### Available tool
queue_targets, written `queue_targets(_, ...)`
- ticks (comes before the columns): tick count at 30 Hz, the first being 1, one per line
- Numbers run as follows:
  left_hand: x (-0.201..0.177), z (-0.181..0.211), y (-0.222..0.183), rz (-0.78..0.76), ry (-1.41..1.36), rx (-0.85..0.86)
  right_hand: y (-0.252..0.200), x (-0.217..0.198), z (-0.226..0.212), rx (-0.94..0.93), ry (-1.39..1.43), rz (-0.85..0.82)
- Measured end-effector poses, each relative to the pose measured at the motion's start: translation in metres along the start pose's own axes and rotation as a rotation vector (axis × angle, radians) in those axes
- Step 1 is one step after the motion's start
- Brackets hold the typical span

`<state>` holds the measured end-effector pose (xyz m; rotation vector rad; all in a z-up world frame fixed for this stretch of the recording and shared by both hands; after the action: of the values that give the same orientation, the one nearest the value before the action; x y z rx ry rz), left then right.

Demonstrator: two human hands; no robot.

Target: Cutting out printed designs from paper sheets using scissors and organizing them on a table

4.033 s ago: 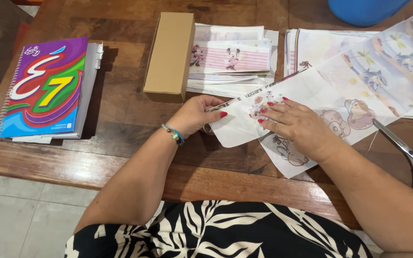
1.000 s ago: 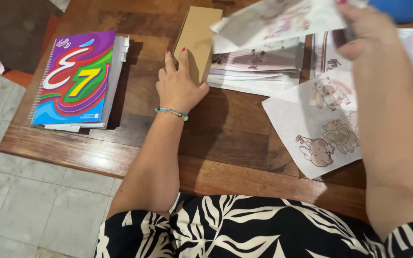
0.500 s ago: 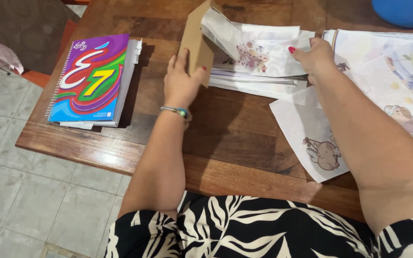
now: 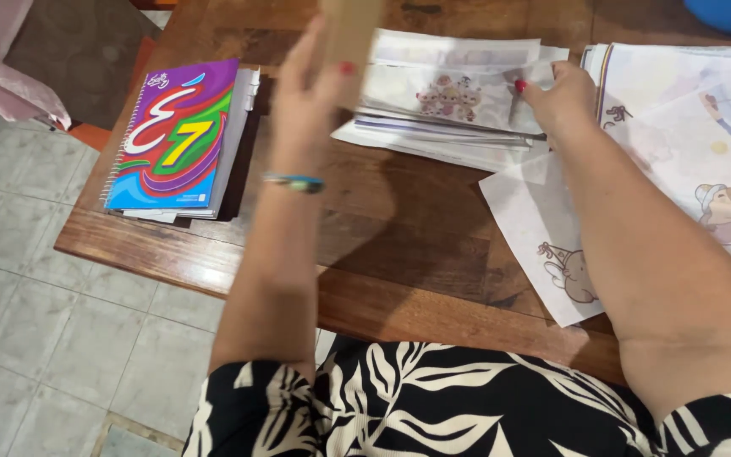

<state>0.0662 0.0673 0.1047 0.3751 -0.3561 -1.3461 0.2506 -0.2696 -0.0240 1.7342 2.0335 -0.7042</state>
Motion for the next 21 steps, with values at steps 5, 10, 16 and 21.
queue_targets(5,0.091,-0.026,0.001,-0.009,1.334,-0.086,0.016,0.004,0.012,-0.074,0.010,0.054)
queue_targets(10,0.114,-0.037,-0.012,-0.079,1.459,-0.042,-0.002,-0.001,0.001,0.015,0.047,-0.023)
queue_targets(16,0.078,-0.039,-0.033,-0.097,1.638,-0.008,-0.005,-0.005,-0.005,0.057,-0.037,-0.065)
queue_targets(21,0.046,-0.047,-0.048,-0.015,1.665,0.014,-0.010,-0.005,-0.009,0.059,0.009,-0.059)
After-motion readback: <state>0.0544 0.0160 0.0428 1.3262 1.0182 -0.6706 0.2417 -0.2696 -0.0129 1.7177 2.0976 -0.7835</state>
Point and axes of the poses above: each hand's wrist, its own y-axis towards the middle knuckle, its own x-axis out of the palm, z = x × y, the point moved 7 cm from there along y, towards the middle knuckle, and after that the axes turned 11 degrees about -z, right-handed, at the moved point
